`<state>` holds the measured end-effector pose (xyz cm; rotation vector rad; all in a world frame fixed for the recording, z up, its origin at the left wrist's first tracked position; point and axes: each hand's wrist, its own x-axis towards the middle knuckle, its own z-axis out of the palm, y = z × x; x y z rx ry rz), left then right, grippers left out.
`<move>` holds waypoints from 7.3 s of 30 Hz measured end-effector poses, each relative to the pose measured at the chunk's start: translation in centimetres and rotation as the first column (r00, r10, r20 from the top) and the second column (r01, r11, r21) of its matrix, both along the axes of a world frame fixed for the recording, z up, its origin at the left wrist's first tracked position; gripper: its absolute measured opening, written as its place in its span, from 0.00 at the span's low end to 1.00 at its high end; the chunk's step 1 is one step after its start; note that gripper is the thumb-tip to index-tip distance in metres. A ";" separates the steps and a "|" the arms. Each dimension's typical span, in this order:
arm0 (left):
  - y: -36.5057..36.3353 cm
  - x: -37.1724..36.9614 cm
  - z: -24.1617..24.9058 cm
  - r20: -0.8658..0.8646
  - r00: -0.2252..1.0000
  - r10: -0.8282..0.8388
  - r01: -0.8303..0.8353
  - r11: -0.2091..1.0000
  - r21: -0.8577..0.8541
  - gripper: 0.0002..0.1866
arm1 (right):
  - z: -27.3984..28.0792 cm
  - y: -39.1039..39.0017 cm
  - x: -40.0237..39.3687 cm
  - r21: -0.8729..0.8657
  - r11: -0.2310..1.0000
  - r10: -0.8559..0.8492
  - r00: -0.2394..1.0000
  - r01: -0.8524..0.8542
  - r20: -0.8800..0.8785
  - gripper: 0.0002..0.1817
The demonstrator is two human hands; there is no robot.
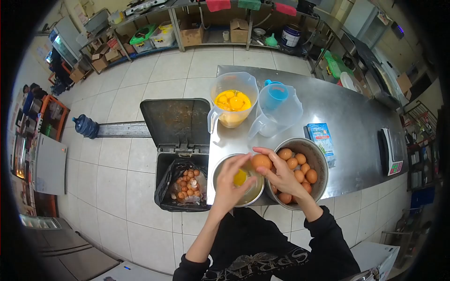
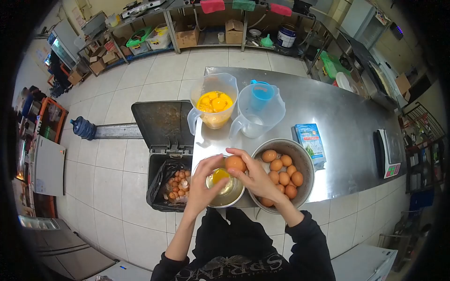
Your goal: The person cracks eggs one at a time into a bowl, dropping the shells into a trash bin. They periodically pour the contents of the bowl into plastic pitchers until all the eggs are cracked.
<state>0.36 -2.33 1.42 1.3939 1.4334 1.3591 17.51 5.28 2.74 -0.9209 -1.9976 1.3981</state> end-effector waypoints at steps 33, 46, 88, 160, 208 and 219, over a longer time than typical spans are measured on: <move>-2.1 -0.3 -6.0 0.159 0.986 0.054 -0.058 0.998 0.025 0.30 | -1.3 -2.9 -3.6 0.312 0.946 0.047 0.991 -0.085 0.128 0.37; -8.3 -10.2 -8.7 -0.590 0.660 0.465 -0.629 0.772 -0.096 0.23 | -11.3 5.0 8.1 0.646 0.744 -0.377 0.693 -0.168 0.614 0.10; 0.6 -0.9 0.4 0.143 0.986 -0.087 0.100 0.991 -0.088 0.25 | -0.3 0.5 -0.2 -0.418 0.899 0.078 0.986 -0.132 -0.145 0.21; -0.1 -0.8 -1.0 0.003 0.995 -0.095 0.095 0.984 -0.151 0.21 | -0.7 0.5 -0.4 -0.045 0.967 0.257 0.951 -0.253 0.173 0.26; -3.4 -4.0 -5.2 -0.325 0.840 0.434 -0.468 0.883 -0.029 0.13 | -4.6 0.2 1.7 0.579 0.814 -0.098 0.973 -0.041 0.207 0.22; 0.9 1.4 -3.5 0.336 0.941 -0.032 0.040 0.999 -0.019 0.26 | -1.9 1.1 -0.1 -0.466 0.880 0.005 0.985 -0.087 -0.173 0.20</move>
